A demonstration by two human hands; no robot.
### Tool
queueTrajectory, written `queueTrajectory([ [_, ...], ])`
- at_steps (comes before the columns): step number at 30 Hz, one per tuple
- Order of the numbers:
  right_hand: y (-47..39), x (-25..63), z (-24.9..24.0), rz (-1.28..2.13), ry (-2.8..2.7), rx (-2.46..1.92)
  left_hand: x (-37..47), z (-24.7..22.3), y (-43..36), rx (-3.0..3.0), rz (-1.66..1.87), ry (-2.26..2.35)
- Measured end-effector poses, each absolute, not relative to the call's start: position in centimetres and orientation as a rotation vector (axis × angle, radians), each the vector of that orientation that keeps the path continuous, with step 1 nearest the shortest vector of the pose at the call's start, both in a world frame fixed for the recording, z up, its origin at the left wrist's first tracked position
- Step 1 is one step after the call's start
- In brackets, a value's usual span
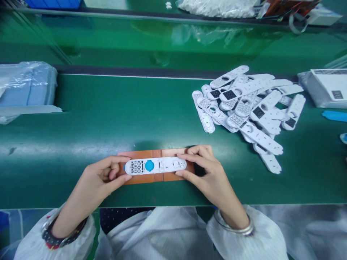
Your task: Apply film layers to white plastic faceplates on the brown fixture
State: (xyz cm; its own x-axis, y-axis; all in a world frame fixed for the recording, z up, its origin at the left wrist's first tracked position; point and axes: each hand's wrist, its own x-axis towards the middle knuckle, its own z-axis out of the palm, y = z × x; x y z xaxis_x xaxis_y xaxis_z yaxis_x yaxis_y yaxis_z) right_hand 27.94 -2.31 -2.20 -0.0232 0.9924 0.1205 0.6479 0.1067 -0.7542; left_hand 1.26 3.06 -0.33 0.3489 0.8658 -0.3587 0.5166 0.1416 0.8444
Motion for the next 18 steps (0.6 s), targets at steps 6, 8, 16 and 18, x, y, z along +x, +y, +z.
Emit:
queueTrajectory([
  [6, -2.41, 27.88, -2.15, 0.676, -1.726, -1.658, 1.27, -0.20, 3.03, 1.534, 0.415, 1.324],
  [8, -2.46, 27.85, -2.11, 0.660, -1.724, -1.658, 1.25, -0.17, 3.05, 1.550, 0.414, 1.328],
  [16, -2.50, 27.72, -1.62, 0.707, -1.696, -1.655, 1.12, -0.37, 2.93, 1.573, 0.418, 1.363],
  [18, -2.49, 27.73, -1.56, 0.727, -1.684, -1.668, 1.12, -0.43, 2.91, 1.565, 0.430, 1.364],
])
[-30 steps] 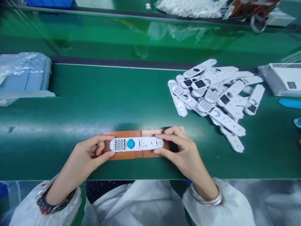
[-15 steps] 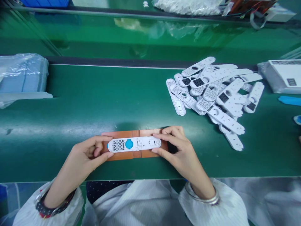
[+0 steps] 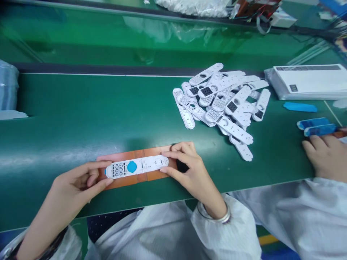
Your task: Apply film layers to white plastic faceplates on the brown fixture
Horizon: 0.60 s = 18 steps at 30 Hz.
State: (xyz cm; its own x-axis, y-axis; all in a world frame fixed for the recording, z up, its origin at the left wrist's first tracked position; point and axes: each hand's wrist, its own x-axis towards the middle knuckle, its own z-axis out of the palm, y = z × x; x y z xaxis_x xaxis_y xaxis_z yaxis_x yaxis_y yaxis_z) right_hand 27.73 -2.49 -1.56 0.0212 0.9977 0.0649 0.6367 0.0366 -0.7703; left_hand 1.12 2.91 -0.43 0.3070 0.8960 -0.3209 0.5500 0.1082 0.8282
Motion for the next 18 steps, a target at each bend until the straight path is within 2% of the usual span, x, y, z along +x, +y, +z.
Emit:
queueTrajectory([
  [10, -2.7, 27.8, -1.4, 0.724, -1.719, -1.668, 1.1, -0.6, 2.9, 1.607, 0.402, 1.385],
  [18, -2.2, 27.0, 0.3, 0.600, -1.941, -1.882, 1.1, -0.3, 2.8, 1.943, 0.399, 1.372],
])
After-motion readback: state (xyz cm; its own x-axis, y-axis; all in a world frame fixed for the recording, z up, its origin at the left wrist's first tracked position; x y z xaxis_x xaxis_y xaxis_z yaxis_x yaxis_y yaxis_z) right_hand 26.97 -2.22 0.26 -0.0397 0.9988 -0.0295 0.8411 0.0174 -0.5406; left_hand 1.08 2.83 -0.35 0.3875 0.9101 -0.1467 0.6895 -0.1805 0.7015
